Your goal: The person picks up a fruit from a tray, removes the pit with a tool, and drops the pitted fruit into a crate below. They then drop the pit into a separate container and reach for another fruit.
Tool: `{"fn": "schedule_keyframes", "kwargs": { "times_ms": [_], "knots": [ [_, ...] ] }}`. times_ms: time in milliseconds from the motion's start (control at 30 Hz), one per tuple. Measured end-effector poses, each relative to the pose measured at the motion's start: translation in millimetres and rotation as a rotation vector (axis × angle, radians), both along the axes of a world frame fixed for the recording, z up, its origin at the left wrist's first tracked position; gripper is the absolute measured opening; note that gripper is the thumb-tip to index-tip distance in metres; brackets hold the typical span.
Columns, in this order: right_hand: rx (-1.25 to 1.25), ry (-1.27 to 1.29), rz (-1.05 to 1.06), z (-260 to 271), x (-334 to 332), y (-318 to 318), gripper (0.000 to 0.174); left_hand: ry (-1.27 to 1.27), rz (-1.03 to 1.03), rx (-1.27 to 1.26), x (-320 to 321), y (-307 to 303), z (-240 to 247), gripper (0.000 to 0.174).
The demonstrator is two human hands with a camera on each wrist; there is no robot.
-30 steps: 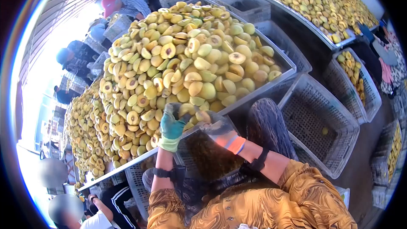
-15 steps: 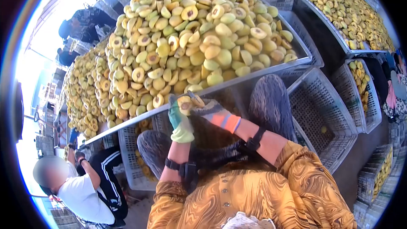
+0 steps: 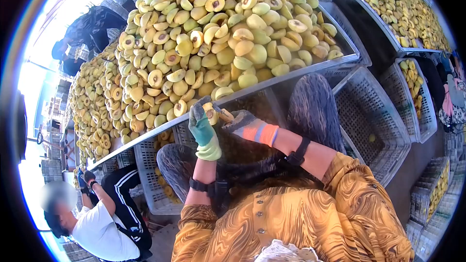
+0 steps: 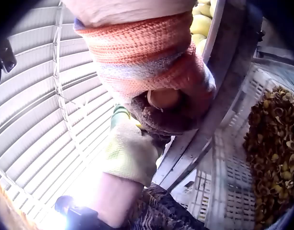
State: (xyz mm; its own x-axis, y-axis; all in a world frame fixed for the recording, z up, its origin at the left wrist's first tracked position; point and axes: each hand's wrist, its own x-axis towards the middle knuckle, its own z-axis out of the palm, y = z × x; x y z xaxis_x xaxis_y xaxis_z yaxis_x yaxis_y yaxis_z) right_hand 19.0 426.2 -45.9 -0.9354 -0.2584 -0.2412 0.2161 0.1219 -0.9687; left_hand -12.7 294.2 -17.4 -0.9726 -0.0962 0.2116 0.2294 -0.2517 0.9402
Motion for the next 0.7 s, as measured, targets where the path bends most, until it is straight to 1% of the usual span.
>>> {"fn": "schedule_keyframes", "kwargs": {
  "times_ms": [33, 100, 167, 233, 267, 367, 400, 433, 467, 500, 533, 567, 600, 633, 667, 700],
  "knots": [
    [0.097, 0.005, 0.026, 10.8, 2.3, -0.7, 0.035, -0.007, 0.014, -0.013, 1.5, 0.6, -2.2, 0.038],
    [0.235, 0.053, 0.077, 16.5, 5.0, -1.5, 0.036, -0.023, 0.043, -0.039, 5.0, 1.9, -6.0, 0.04],
    [0.319, 0.141, 0.124, 17.5, 6.0, -1.9, 0.038, -0.006, 0.094, -0.063, 5.9, 5.8, -8.2, 0.041],
    [0.288, 0.166, 0.136, 23.8, 7.1, 2.0, 0.041, 0.01, 0.133, -0.086, 4.4, 9.4, -13.4, 0.041],
    [0.274, 0.179, 0.142, 29.2, 8.9, 4.7, 0.043, 0.043, 0.157, -0.119, 6.6, 12.3, -11.5, 0.036],
    [0.209, -0.016, 0.228, 55.7, 15.8, 15.0, 0.051, 0.164, 0.18, -0.331, 12.5, 11.4, -2.7, 0.027],
    [0.266, 0.183, 0.25, 46.0, 15.5, 13.6, 0.054, 0.348, 0.262, -0.582, 14.7, 11.5, 5.7, 0.029],
    [0.334, 0.386, 0.252, 36.3, 15.2, 12.1, 0.057, 0.348, 0.236, -0.574, 17.5, 12.6, 13.6, 0.026],
    [0.367, 0.413, 0.279, 33.4, 15.6, 12.5, 0.055, 0.394, 0.243, -0.609, 15.9, 12.2, 13.6, 0.026],
    [0.351, 0.497, 0.275, 19.8, 13.4, 12.3, 0.054, 0.437, 0.25, -0.647, 12.1, 12.0, 11.2, 0.025],
    [0.338, 0.582, 0.269, 6.6, 11.3, 12.1, 0.052, 0.555, 0.319, -0.747, 8.5, 12.2, 10.9, 0.016],
    [0.273, 0.724, 0.235, -2.1, 7.9, 10.0, 0.051, 0.351, 0.202, -0.491, 12.9, 14.7, 14.3, 0.017],
    [0.466, 0.782, 0.211, -11.8, 8.7, 10.2, 0.039, 0.146, 0.079, -0.237, 20.5, 19.4, 18.3, 0.018],
    [0.362, 0.531, 0.247, -2.4, 9.4, 14.7, 0.033, -0.062, -0.048, 0.015, 24.5, 23.2, 20.3, 0.019],
    [0.252, 0.274, 0.278, 16.2, 13.3, 20.6, 0.028, -0.088, -0.058, -0.041, 12.9, 18.1, 10.9, 0.023],
    [0.135, 0.013, 0.308, 30.8, 17.6, 25.3, 0.024, -0.124, -0.197, 0.01, 7.0, 8.5, 4.1, 0.026]
  ]
}}
